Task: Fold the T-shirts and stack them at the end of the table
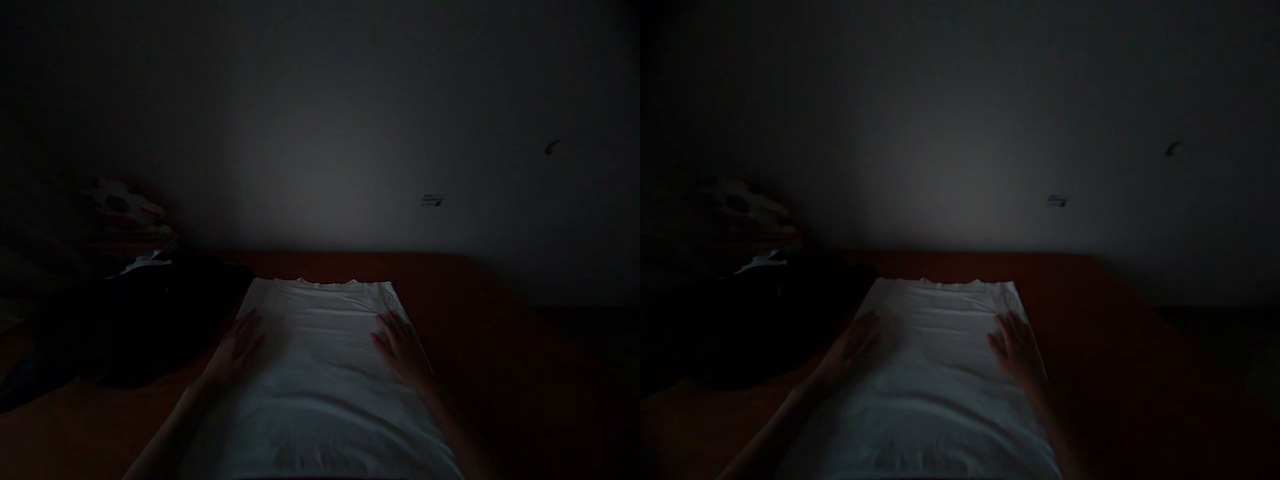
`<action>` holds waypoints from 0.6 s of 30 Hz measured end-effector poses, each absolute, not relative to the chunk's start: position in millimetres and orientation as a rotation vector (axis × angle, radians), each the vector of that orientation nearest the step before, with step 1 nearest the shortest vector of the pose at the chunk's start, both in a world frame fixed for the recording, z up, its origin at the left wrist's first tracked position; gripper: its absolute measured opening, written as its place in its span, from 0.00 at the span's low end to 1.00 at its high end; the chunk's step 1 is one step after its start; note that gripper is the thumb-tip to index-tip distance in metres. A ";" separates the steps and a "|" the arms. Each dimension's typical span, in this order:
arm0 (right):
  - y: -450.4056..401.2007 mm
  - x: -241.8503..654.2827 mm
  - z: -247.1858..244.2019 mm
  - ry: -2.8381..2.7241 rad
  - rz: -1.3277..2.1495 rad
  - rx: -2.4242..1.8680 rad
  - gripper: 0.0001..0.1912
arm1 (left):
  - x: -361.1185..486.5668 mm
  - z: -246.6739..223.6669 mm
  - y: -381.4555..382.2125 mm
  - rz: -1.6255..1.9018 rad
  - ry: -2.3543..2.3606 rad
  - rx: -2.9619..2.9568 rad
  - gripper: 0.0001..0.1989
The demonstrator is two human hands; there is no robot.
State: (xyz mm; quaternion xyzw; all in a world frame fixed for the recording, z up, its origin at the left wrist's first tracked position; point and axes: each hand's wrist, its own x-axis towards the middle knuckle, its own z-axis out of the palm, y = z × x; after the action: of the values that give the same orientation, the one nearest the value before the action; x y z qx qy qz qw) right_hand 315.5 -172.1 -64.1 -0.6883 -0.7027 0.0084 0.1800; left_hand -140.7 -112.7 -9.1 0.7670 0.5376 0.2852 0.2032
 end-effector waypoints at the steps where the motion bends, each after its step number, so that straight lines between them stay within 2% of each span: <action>1: -172.3 314.3 -59.2 -1.986 0.051 -1.965 0.34 | -144.1 -1.6 -111.1 0.910 1.474 1.973 0.27; 5: -177.7 294.2 -27.9 -2.147 0.171 -1.812 0.37 | -165.6 15.8 -99.9 1.345 1.345 1.157 0.17; 8: -180.7 264.5 -2.3 -2.376 0.343 -1.519 0.37 | -177.5 15.7 -90.7 1.489 1.283 0.665 0.07; 12: -169.5 225.3 16.7 -2.507 0.539 -1.346 0.43 | -178.8 14.1 -87.4 1.514 1.273 0.550 0.08; 18: -139.5 203.4 15.1 -2.555 0.624 -1.291 0.46 | -173.6 23.8 -95.2 1.522 1.238 0.537 0.08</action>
State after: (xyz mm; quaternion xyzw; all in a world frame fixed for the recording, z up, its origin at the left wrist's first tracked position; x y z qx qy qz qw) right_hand 203.4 -139.5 15.1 -0.4383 -0.8672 0.2118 0.1054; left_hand -173.6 -95.2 23.8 0.2247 0.5177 0.6365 0.5257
